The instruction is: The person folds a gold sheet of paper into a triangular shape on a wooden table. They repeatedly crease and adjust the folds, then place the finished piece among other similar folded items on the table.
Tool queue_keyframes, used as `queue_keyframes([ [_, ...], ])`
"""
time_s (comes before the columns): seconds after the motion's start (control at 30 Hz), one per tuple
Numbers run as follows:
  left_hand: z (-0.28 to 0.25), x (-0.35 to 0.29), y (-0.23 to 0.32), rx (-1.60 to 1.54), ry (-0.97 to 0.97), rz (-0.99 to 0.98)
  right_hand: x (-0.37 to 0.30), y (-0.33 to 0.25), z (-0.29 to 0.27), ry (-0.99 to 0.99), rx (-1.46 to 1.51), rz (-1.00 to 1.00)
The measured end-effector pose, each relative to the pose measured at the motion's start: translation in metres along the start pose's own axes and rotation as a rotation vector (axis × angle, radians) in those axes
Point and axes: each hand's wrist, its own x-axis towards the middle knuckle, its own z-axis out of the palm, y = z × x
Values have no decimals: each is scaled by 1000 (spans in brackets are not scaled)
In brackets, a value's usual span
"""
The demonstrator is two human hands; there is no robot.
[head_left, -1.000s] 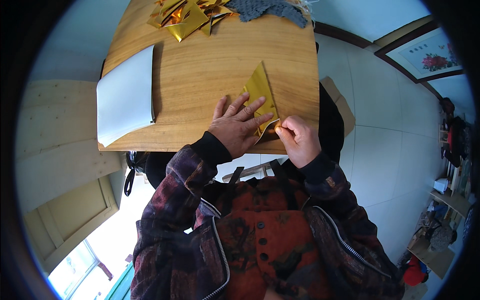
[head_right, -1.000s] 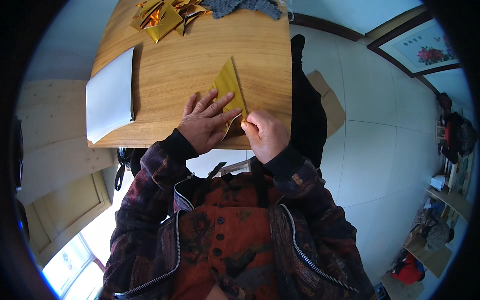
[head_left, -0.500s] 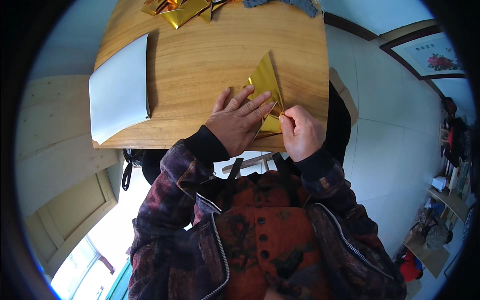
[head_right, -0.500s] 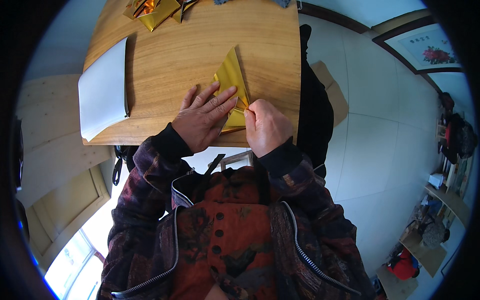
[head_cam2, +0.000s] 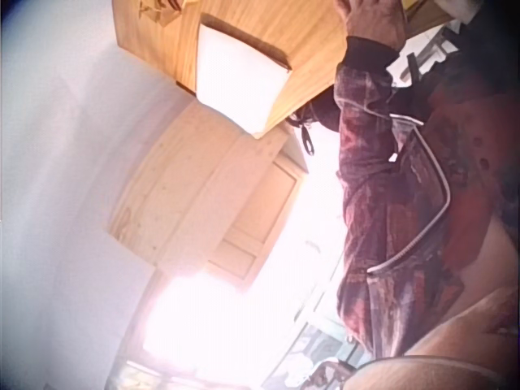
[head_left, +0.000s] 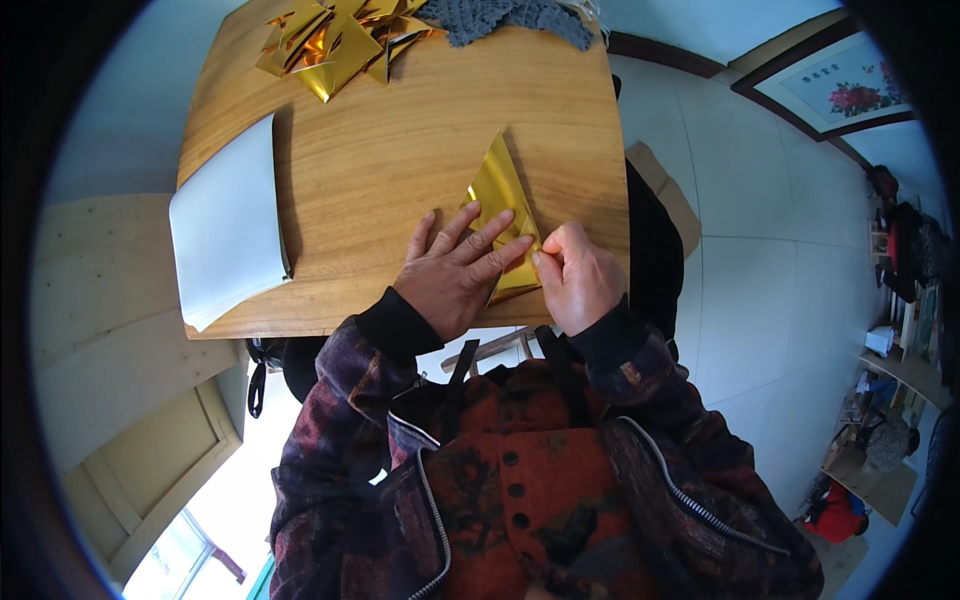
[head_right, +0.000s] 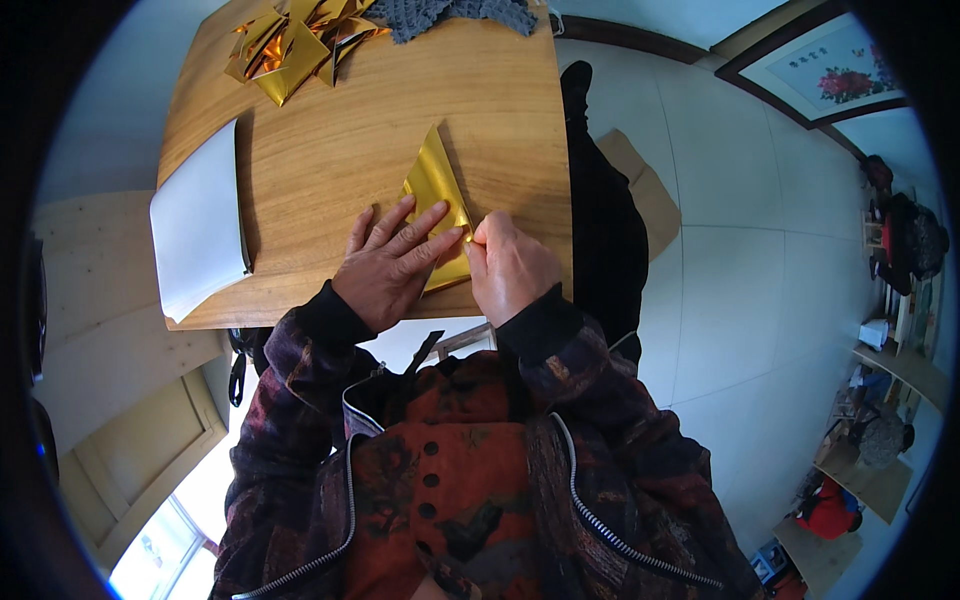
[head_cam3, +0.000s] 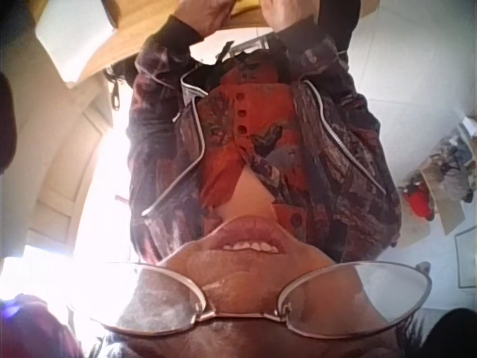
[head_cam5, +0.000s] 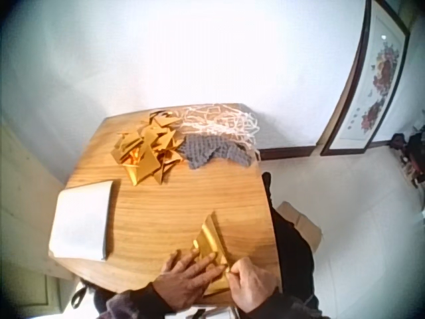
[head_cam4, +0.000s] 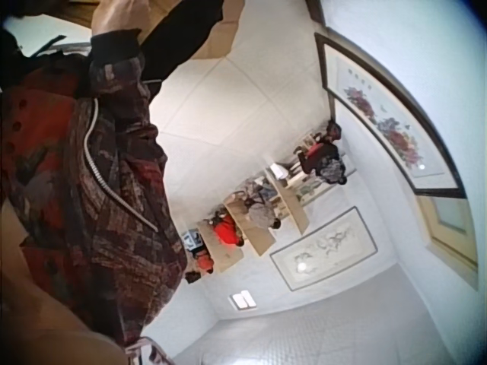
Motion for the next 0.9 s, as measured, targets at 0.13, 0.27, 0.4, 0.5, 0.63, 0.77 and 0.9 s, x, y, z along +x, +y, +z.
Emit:
queue_keyframes([
  [0.13, 3, 0, -1, 11, -4, 9, 0, 0, -1, -6, -1, 8],
  [0.27, 0, 1, 1, 11, -34, -14, 1, 2, 2, 9, 6, 4],
  [0.4, -2, 3, 2, 48, -54, -25, 1, 5, 4, 17, -14, 2],
  [0.5, -1, 3, 3, 32, -64, -39, 0, 6, 5, 52, 8, -23],
  [0.63, 0, 4, 1, 44, -46, -32, -5, 8, -1, 40, 85, -50],
  [0.77, 1, 2, 0, 35, -51, -27, -11, 8, -4, 6, 111, -44],
  [0.9, 2, 2, -2, 37, -36, -11, -17, 11, -3, 38, -7, -186],
])
